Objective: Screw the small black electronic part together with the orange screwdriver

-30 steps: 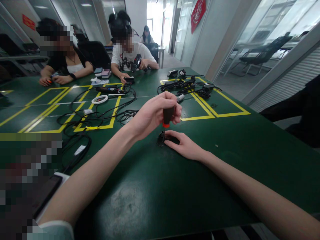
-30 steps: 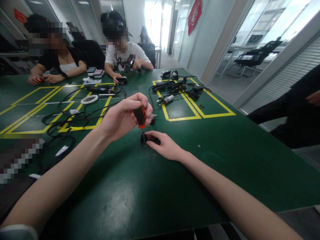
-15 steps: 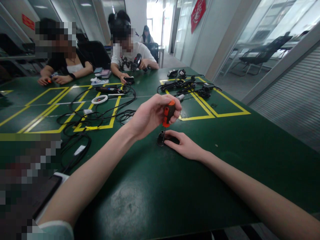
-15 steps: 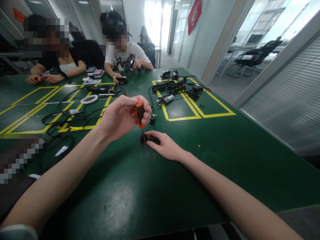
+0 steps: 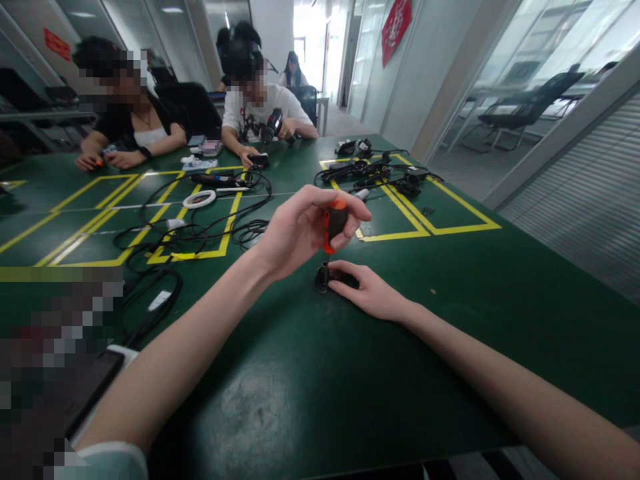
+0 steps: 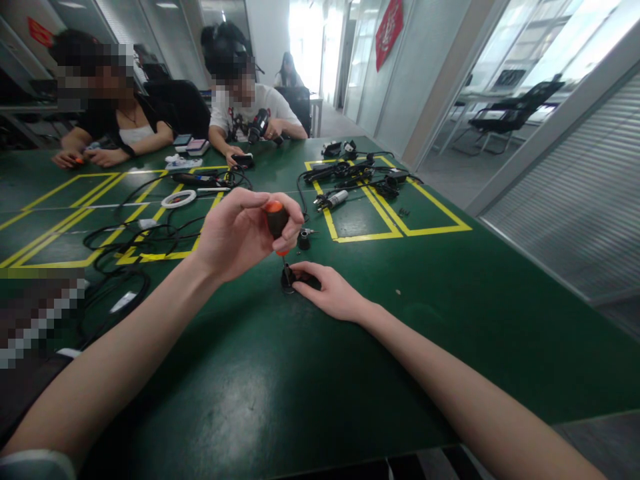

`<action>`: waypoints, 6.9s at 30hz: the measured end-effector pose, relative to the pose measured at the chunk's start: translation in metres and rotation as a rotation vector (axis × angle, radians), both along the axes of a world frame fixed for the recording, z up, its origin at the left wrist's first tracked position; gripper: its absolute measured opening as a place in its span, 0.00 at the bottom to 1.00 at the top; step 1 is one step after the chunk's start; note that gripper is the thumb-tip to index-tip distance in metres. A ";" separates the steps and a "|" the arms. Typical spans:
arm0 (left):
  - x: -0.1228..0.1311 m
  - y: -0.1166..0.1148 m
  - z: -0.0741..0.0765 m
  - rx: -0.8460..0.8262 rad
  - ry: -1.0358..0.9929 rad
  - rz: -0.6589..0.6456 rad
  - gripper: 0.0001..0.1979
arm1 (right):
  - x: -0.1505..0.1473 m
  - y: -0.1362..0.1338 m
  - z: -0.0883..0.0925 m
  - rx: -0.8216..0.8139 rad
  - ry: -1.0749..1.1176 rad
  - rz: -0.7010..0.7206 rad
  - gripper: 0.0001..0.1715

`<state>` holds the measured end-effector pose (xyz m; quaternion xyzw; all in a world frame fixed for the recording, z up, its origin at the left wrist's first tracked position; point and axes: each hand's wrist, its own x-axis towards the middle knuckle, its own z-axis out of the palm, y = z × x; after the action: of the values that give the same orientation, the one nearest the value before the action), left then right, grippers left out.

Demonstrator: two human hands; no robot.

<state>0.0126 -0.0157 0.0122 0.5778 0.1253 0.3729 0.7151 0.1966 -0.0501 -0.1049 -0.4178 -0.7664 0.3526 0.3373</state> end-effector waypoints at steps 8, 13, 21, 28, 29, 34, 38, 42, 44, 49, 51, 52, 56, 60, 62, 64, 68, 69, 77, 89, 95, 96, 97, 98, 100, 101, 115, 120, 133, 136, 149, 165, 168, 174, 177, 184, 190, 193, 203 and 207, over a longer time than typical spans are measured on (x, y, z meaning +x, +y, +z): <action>0.002 -0.001 -0.002 -0.003 -0.031 0.009 0.09 | 0.000 0.000 0.001 -0.013 -0.001 0.009 0.16; 0.002 -0.002 0.001 -0.025 0.002 0.013 0.09 | -0.001 0.000 0.001 -0.018 0.005 0.005 0.15; 0.000 0.001 -0.001 -0.004 0.010 0.011 0.14 | 0.000 0.000 -0.001 -0.024 0.002 0.003 0.16; 0.002 -0.003 0.002 -0.014 0.008 0.001 0.09 | 0.000 0.001 -0.001 -0.021 0.027 0.014 0.17; 0.002 -0.003 0.002 -0.015 0.013 0.000 0.09 | -0.001 0.001 -0.001 -0.020 0.026 0.013 0.17; 0.000 -0.001 0.003 0.003 0.026 0.015 0.14 | 0.000 0.000 -0.001 -0.023 0.003 -0.003 0.17; 0.000 0.000 0.000 0.000 0.013 0.020 0.14 | 0.000 0.000 0.001 -0.030 0.000 -0.004 0.17; 0.003 -0.002 0.000 -0.024 -0.023 0.043 0.09 | 0.000 0.000 0.001 -0.028 0.003 0.010 0.17; 0.003 -0.003 0.000 -0.041 -0.015 0.041 0.09 | 0.000 0.000 0.001 -0.033 0.010 0.017 0.17; 0.001 -0.001 0.000 -0.052 -0.007 0.029 0.11 | 0.000 0.000 0.001 -0.040 0.019 0.013 0.15; 0.001 0.000 0.000 -0.042 -0.013 0.018 0.15 | 0.000 0.000 0.001 -0.038 0.021 0.014 0.15; 0.001 0.000 0.000 -0.036 -0.017 0.014 0.16 | 0.000 0.000 0.000 -0.038 0.022 0.014 0.15; 0.001 0.000 -0.002 -0.029 -0.025 0.009 0.12 | 0.001 0.001 0.000 -0.034 0.020 0.019 0.16; 0.001 -0.001 -0.001 -0.046 -0.024 0.007 0.08 | 0.001 0.001 0.000 -0.038 0.019 0.010 0.18; 0.001 -0.001 -0.001 -0.046 -0.017 0.000 0.07 | 0.001 0.001 0.001 -0.038 0.018 0.014 0.17; 0.001 0.000 0.000 -0.033 0.002 -0.003 0.09 | 0.001 0.000 0.002 -0.034 0.015 0.022 0.16; 0.001 0.001 0.000 -0.010 0.019 0.014 0.16 | 0.000 0.000 0.003 -0.038 0.018 0.023 0.16; 0.001 0.001 0.000 -0.009 0.012 0.010 0.16 | 0.000 0.000 0.002 -0.038 0.018 0.021 0.16; 0.001 -0.001 0.000 -0.025 -0.009 0.008 0.10 | 0.000 0.001 0.000 -0.031 0.022 0.019 0.17; 0.000 0.001 -0.001 0.003 0.004 0.005 0.13 | 0.000 0.000 0.001 -0.026 0.017 0.017 0.16; 0.002 -0.003 0.000 -0.020 0.002 0.014 0.09 | 0.000 0.000 0.001 -0.040 0.024 0.019 0.17; 0.002 -0.003 0.001 -0.022 0.013 0.015 0.09 | 0.000 0.000 0.000 -0.040 0.027 0.019 0.17; 0.002 -0.003 0.001 -0.021 0.021 0.013 0.09 | 0.000 0.001 0.000 -0.038 0.027 0.019 0.17; 0.002 -0.003 0.002 -0.017 0.022 0.009 0.09 | 0.000 0.001 0.000 -0.034 0.023 0.020 0.17; 0.001 -0.002 0.002 -0.004 0.015 -0.002 0.09 | 0.001 0.001 0.000 -0.028 0.010 0.022 0.16; 0.001 -0.001 0.001 0.002 0.011 -0.007 0.11 | 0.001 0.001 0.000 -0.027 0.005 0.024 0.16; 0.000 -0.001 -0.001 -0.043 -0.022 -0.024 0.06 | 0.001 0.001 -0.001 -0.034 0.027 0.022 0.17; 0.000 0.001 0.000 -0.034 -0.011 -0.025 0.12 | 0.000 0.001 0.001 -0.023 0.012 0.023 0.16; 0.000 0.000 0.000 -0.033 -0.004 -0.016 0.08 | 0.001 0.001 -0.002 -0.019 0.018 0.009 0.18; 0.000 0.000 0.000 -0.022 0.004 -0.028 0.09 | 0.001 0.001 -0.001 -0.026 0.015 0.017 0.18; 0.002 -0.002 -0.001 -0.022 -0.010 -0.008 0.07 | 0.001 0.000 0.002 -0.028 -0.018 0.009 0.17; 0.006 -0.004 -0.001 -0.032 -0.043 -0.013 0.08 | 0.005 0.000 0.001 -0.022 -0.051 0.001 0.17; 0.007 -0.004 -0.001 -0.028 -0.031 -0.017 0.07 | 0.004 0.000 -0.001 -0.029 -0.037 -0.001 0.17; 0.005 -0.002 0.001 0.020 -0.006 -0.037 0.13 | 0.005 0.001 -0.002 -0.032 -0.034 -0.005 0.18; 0.004 -0.002 0.001 0.016 0.010 -0.040 0.17 | 0.005 0.000 -0.002 -0.025 -0.038 -0.011 0.17; 0.006 -0.005 -0.001 -0.008 0.018 -0.017 0.08 | 0.003 0.000 -0.001 -0.039 -0.012 0.007 0.16; 0.005 -0.004 0.001 -0.023 0.019 0.003 0.12 | 0.002 -0.001 0.003 -0.030 -0.025 0.004 0.16; 0.004 -0.002 0.001 -0.017 0.013 -0.016 0.16 | 0.002 -0.001 0.002 -0.026 -0.019 0.006 0.16; 0.005 -0.006 0.000 0.012 0.022 0.038 0.12 | 0.004 0.002 -0.002 -0.001 -0.016 0.015 0.18; 0.004 -0.004 0.001 -0.010 0.036 0.042 0.11 | 0.004 0.004 -0.003 0.001 -0.015 -0.004 0.20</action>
<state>0.0164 -0.0200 0.0136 0.5780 0.1522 0.3769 0.7076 0.2004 -0.0464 -0.1083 -0.4217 -0.7683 0.3485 0.3324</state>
